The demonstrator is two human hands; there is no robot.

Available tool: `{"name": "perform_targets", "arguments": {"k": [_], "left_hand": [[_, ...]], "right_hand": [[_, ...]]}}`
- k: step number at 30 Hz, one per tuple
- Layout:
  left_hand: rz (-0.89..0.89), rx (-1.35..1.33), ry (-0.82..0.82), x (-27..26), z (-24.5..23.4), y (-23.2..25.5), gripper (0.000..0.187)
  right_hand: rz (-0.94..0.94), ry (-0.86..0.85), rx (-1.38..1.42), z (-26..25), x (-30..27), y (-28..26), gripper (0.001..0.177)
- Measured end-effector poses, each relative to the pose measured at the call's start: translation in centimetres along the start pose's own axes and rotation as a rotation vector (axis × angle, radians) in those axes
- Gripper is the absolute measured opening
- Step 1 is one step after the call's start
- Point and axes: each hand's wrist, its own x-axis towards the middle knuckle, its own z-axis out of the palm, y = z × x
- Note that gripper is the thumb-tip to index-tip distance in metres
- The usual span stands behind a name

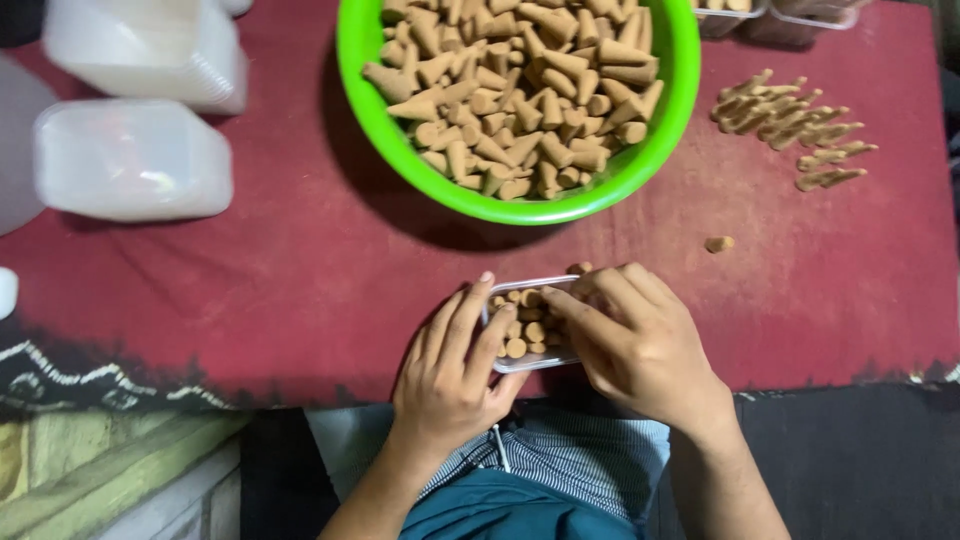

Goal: Packing incense cones from a large green bowl into small plastic containers on a red table.

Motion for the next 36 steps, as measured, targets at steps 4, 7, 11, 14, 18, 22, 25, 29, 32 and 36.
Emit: {"name": "perform_targets", "arguments": {"k": [4,7,11,14,18,22,25,29,32,36], "left_hand": [[0.013,0.003,-0.01,-0.2,0.3,0.0,0.041],[0.013,0.048,-0.014,-0.4,0.6,0.0,0.041],[0.005,0.047,-0.017,-0.6,0.6,0.1,0.048],[0.007,0.038,-0.018,-0.7,0.6,0.0,0.052],[0.019,0.014,-0.027,-1.0,0.8,-0.1,0.059],[0.024,0.032,-0.026,-1.0,0.9,-0.2,0.063],[0.013,0.01,-0.016,-1.0,0.8,-0.1,0.065],[0.0,0.0,-0.014,-1.0,0.6,0.0,0.07],[-0.017,-0.05,0.027,-0.9,0.7,0.0,0.07],[-0.026,-0.112,0.073,-0.6,0.3,-0.1,0.07]], "right_hand": [[0.164,0.204,-0.006,-0.8,-3.9,2.5,0.018],[0.409,0.387,-0.219,-0.7,-7.2,5.6,0.008],[0.567,0.393,-0.245,0.0,-9.5,9.0,0.028],[0.586,0.389,-0.143,0.4,-9.2,9.4,0.016],[0.517,0.359,-0.177,0.3,-8.8,9.4,0.011],[0.469,0.304,-0.251,0.4,-8.4,9.1,0.009],[0.378,0.352,-0.029,-0.8,-6.7,6.0,0.02],[0.215,0.265,0.209,-1.8,-3.6,1.0,0.017],[0.128,0.202,0.305,-1.8,-2.2,-0.5,0.022],[0.113,0.14,0.325,-0.8,-1.2,-1.3,0.022]]}}
